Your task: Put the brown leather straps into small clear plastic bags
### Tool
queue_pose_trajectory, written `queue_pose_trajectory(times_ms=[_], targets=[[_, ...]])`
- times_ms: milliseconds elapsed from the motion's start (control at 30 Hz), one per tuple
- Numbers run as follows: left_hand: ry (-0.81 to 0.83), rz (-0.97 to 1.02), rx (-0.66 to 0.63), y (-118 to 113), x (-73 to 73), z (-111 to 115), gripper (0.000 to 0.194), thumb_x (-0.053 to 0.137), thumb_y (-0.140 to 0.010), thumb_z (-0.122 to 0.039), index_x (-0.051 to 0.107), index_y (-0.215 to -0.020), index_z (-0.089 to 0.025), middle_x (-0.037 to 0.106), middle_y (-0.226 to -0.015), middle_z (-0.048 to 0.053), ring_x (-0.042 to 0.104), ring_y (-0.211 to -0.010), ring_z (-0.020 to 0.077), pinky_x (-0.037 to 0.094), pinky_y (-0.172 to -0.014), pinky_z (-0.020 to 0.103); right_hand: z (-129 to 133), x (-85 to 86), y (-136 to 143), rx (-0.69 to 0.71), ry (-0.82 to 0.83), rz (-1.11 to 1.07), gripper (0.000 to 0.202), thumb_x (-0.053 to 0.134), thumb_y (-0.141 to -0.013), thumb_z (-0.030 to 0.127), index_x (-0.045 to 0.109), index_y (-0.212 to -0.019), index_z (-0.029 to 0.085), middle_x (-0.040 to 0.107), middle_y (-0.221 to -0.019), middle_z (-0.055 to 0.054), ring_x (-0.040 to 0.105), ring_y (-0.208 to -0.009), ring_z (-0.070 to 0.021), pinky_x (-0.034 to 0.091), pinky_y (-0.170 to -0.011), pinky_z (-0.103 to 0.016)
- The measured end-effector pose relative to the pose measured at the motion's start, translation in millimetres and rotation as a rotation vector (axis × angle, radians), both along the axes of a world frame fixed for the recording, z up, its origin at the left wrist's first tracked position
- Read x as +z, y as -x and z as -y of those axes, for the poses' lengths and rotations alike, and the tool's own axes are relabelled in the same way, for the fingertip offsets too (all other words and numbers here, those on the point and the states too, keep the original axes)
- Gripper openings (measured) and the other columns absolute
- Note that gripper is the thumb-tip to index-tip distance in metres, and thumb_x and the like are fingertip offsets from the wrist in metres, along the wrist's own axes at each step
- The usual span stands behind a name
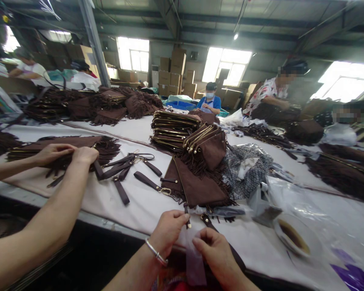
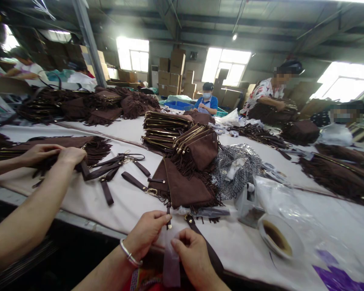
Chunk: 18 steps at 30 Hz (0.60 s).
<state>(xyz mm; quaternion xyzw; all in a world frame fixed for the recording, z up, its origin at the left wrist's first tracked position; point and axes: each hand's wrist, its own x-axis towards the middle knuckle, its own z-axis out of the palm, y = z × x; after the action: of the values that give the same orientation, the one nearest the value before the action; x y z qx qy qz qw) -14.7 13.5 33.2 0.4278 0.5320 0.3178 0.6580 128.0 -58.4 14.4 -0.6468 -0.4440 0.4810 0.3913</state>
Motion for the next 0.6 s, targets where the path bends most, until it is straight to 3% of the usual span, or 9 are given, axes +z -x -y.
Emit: queue_pose_trajectory(times_ms=[267,467,600], targets=[[0.025,0.001,0.02,-0.4,-3.5,1.6,0.023,0.066,-0.07,-0.037,0.062,-0.065,-0.015,0.035,-0.043,-0.01,0.023,-0.039,0.005,0.017,-0.042,0.022,-4.1,-0.5,2.8,-0.038,-0.003,0.113,0.015,0.062,-0.068,0.028,0.055,-0.06,0.018,0.05,-0.054,0.004,0.045,-0.054,-0.0123,0.036,-0.053,-0.024],[-0.041,-0.019,0.003,0.0,-8.4,2.6,0.028,0.066,-0.068,-0.04,0.065,-0.065,-0.012,0.052,-0.053,-0.004,0.037,-0.047,0.0081,0.025,-0.045,0.023,-3.9,2.0,5.2,-0.038,-0.014,0.146,0.013,0.061,-0.068,0.027,0.058,-0.06,0.017,0.055,-0.057,0.003,0.049,-0.058,-0.0139,0.038,-0.057,-0.024],[-0.08,-0.04,0.009,1.2,-13.7,1.6,0.032,0.068,-0.067,-0.044,0.066,-0.065,-0.012,0.055,-0.056,-0.003,0.04,-0.051,0.0092,0.028,-0.049,0.023,-2.3,5.2,5.4,-0.028,-0.03,0.179,0.013,0.061,-0.069,0.027,0.059,-0.061,0.017,0.057,-0.058,0.002,0.051,-0.06,-0.0149,0.039,-0.057,-0.024]])
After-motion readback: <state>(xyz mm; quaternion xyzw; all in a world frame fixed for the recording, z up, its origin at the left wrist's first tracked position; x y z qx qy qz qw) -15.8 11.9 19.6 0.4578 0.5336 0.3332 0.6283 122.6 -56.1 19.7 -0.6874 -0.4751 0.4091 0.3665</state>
